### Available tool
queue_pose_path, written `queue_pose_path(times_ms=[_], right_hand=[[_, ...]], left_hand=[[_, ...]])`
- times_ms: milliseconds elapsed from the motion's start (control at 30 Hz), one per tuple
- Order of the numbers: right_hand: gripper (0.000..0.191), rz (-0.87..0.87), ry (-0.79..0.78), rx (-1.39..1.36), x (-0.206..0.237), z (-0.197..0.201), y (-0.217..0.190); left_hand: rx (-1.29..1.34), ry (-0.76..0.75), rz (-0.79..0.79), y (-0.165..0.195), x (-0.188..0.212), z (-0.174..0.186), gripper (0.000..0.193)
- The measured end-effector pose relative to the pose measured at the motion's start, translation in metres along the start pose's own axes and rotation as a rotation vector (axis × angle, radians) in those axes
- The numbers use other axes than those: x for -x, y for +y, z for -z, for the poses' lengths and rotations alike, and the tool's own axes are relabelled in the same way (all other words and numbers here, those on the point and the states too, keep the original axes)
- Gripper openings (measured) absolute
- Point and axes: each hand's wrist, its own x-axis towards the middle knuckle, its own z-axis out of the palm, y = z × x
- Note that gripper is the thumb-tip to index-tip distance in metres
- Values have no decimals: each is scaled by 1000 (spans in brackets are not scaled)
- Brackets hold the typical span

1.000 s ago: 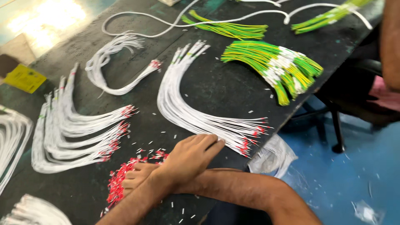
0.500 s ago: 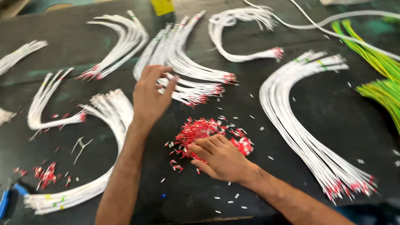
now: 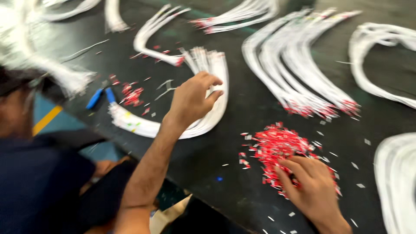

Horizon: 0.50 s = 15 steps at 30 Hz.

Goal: The person picks small red and white wire pieces from a pile on the work table and gathers loose white wires into bundles, placing the gathered wires with the other pre-bundled wire harnesses spread across the table. A coworker at the same table handles wires and uses pliers nearby.

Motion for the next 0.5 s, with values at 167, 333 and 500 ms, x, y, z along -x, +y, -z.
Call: queue_pose_path(times_ms=[167, 333, 500], right_hand=[[21, -15, -20, 44, 5, -12, 3], [20, -24, -46, 82, 17, -32, 20], [19, 129, -48, 52, 28, -48, 48]], left_hand=[[-237, 208, 111, -29, 97, 34, 19], [-647, 189, 211, -63, 154, 36, 28], [-579, 130, 268, -99, 170, 45, 44]])
